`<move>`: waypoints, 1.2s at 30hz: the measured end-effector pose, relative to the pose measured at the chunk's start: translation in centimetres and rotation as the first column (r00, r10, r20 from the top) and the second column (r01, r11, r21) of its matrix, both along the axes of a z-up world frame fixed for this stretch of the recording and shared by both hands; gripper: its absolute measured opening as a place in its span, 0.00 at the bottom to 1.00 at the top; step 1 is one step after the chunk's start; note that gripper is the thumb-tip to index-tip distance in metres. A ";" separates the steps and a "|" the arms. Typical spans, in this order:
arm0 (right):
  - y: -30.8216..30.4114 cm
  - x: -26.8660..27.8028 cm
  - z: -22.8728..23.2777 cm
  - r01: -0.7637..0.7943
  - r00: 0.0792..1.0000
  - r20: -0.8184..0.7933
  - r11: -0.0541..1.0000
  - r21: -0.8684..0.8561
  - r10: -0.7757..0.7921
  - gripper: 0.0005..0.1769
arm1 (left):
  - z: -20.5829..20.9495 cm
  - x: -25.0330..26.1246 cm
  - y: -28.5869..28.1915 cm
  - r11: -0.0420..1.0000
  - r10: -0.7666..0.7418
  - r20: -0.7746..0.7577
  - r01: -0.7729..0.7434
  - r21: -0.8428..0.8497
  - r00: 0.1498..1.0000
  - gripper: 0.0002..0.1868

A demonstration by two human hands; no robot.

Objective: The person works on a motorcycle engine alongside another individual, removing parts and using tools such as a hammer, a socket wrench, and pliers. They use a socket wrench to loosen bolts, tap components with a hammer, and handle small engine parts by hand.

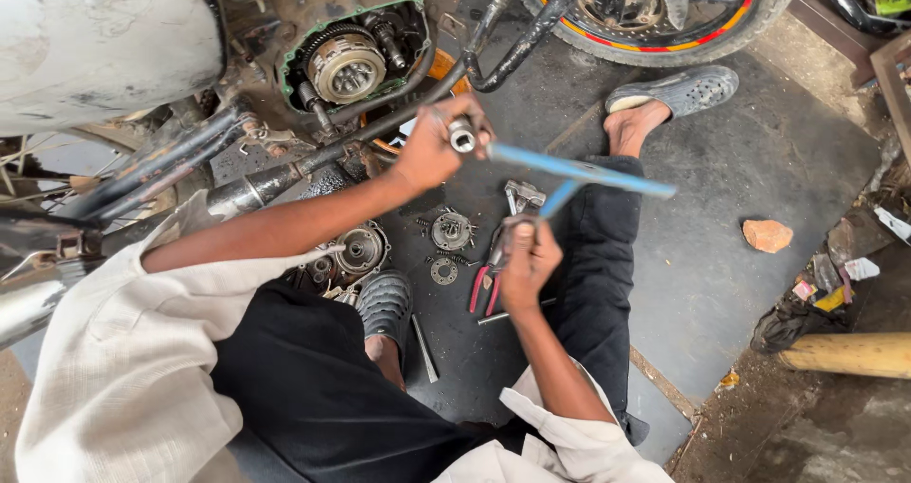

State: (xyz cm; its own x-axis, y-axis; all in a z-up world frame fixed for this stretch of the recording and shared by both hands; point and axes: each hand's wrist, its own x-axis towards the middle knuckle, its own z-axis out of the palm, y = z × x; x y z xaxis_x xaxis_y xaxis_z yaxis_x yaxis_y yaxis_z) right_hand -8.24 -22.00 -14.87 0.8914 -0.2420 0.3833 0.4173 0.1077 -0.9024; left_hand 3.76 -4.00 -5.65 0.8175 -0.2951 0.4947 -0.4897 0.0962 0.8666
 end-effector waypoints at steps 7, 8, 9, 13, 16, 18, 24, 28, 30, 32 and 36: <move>-2.4 -0.3 5.1 0.029 1.000 -0.009 0.990 -0.135 -0.030 0.22 | 2.5 0.3 3.5 0.858 0.385 0.219 -0.435 0.273 0.897 0.16; -2.5 -0.7 5.4 0.047 0.998 0.058 0.989 -0.140 -0.040 0.22 | 2.6 0.2 3.7 0.856 0.391 0.219 -0.441 0.271 0.894 0.16; -2.4 -0.9 5.5 0.066 0.991 0.124 0.987 -0.143 -0.048 0.22 | 2.7 0.1 3.8 0.847 0.404 0.235 -0.459 0.268 0.884 0.17; -0.9 -1.3 4.4 0.000 0.980 0.198 0.999 0.034 -0.006 0.22 | 3.0 0.2 4.1 0.822 0.440 0.269 -0.505 0.265 0.857 0.20; 0.4 -0.8 3.6 0.012 1.000 0.028 0.989 -0.150 -0.008 0.22 | 3.4 0.1 4.1 0.822 0.401 0.381 -0.510 0.251 0.833 0.21; 0.9 -0.4 3.5 -0.075 0.996 -0.051 0.995 -0.070 0.071 0.20 | 3.5 -0.3 4.0 0.801 0.401 0.386 -0.523 0.291 0.831 0.20; 0.9 -0.5 3.9 -0.040 0.999 -0.001 0.984 -0.176 0.040 0.18 | 4.1 -0.9 4.3 0.771 0.417 0.351 -0.531 0.353 0.838 0.18; 2.3 -1.4 3.2 -0.020 0.998 0.050 0.973 -0.228 0.032 0.17 | 4.2 -1.1 4.3 0.694 0.463 0.434 -0.621 0.365 0.773 0.15; 2.8 -1.7 2.7 -0.038 0.999 0.021 0.978 -0.205 0.043 0.18 | 4.3 -1.3 4.3 0.669 0.471 0.489 -0.659 0.344 0.734 0.16; 3.0 -1.7 2.2 -0.086 0.996 -0.006 0.982 -0.169 0.086 0.18 | 4.7 -1.5 4.4 0.643 0.474 0.545 -0.695 0.322 0.691 0.17; 1.9 -1.6 2.4 -0.091 0.995 -0.054 0.990 -0.107 0.085 0.17 | 5.4 -1.1 4.2 0.506 0.443 0.545 -0.700 0.503 0.712 0.28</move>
